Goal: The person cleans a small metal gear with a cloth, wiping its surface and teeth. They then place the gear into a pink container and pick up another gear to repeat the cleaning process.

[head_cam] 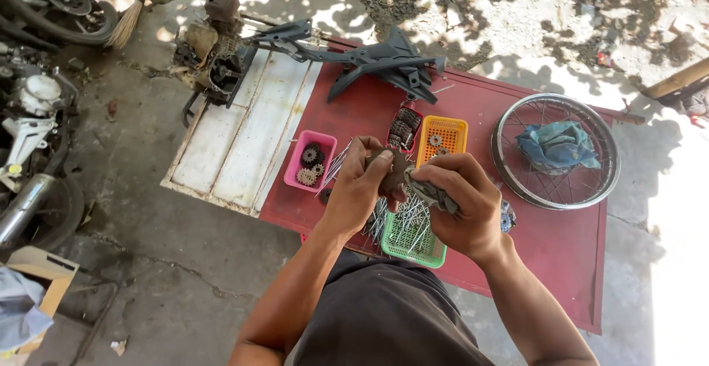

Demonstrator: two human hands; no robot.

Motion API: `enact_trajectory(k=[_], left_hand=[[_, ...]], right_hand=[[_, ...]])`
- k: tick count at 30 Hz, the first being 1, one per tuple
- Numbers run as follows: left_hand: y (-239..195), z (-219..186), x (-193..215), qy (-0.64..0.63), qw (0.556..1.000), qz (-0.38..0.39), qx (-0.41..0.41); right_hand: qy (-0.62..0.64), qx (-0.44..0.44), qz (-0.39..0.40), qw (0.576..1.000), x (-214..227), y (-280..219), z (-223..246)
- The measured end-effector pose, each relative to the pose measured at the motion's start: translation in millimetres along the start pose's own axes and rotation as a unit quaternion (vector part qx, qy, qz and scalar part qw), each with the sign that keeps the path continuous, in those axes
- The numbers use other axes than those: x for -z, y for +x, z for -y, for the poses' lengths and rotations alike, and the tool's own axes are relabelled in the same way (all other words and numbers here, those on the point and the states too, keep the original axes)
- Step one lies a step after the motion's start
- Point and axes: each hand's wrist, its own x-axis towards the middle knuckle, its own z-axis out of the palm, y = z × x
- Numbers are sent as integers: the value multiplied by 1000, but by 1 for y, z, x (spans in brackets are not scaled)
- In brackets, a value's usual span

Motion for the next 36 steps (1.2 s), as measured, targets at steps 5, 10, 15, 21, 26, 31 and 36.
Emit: enact_trajectory(k=[5,10,15,21,26,31,36], left_hand=[[-16,-15,-28,83,995,-30,-37],[-15,-36,-22,6,997,-64,-38],[-1,-39,0,40,997,-66,-29],[12,-57,13,40,999,9,-2],[21,-72,24,4,999,46,19],[34,-74,53,-37,997,46,42],[41,-70,67,23,995,59,78]], right_hand=[[30,31,-4,999,-1,-1,2],[29,13,38,999,-27,-37,-30],[23,-12,-25,999,-29,-12,1],[-39,-16,-45,998,-52,27,36],[-95,-23,-83,992,-81,27,39],[-113,-48,-54,991,-106,-1,15],[-79,-67,-103,989,-104,3,28]])
